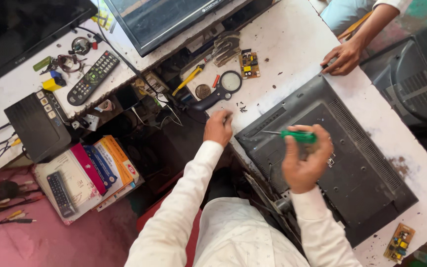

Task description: The person reassembles a television by placing the front bezel onto the screen and then securing the back cover. They use a screwdriver to tighten multiple screws around the back panel to complete the assembly.

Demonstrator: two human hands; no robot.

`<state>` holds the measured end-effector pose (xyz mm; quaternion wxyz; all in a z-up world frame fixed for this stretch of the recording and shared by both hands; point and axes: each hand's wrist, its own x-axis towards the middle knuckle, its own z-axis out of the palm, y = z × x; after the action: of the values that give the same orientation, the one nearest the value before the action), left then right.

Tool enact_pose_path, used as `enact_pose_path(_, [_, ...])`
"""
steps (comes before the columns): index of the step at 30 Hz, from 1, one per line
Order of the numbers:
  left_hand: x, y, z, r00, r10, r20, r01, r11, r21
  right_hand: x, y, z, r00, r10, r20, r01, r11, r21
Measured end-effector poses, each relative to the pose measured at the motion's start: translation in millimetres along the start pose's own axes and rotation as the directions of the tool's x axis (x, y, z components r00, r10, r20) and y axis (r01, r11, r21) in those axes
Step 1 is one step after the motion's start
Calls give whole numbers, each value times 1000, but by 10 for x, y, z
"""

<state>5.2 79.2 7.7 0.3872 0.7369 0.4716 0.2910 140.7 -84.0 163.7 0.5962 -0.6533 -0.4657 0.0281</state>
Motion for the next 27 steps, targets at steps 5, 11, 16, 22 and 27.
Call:
enact_pose_path(5, [353, 163, 165, 999, -16, 41, 9, 986, 167, -65, 136, -485, 992, 92, -86, -97, 993, -67])
enact_pose_path(11, [432, 76, 314, 998, -13, 59, -2, 970, 244, -353, 261, -1069, 941, 224, -254, -255, 962, -94])
enact_pose_path(16, [506, 23, 330, 997, 35, 74, -47, 984, 169, -500, 291, -1382, 923, 200, -329, -262, 952, -156])
enact_pose_path(22, [490, 81, 295, 990, 51, 130, -73, 983, 168, -610, 239, -1387, 913, 199, -356, -291, 929, -228])
enact_pose_path(27, [560, 139, 317, 991, 39, 129, -64, 979, 195, -644, 190, -1288, 888, 244, -390, -339, 920, -196])
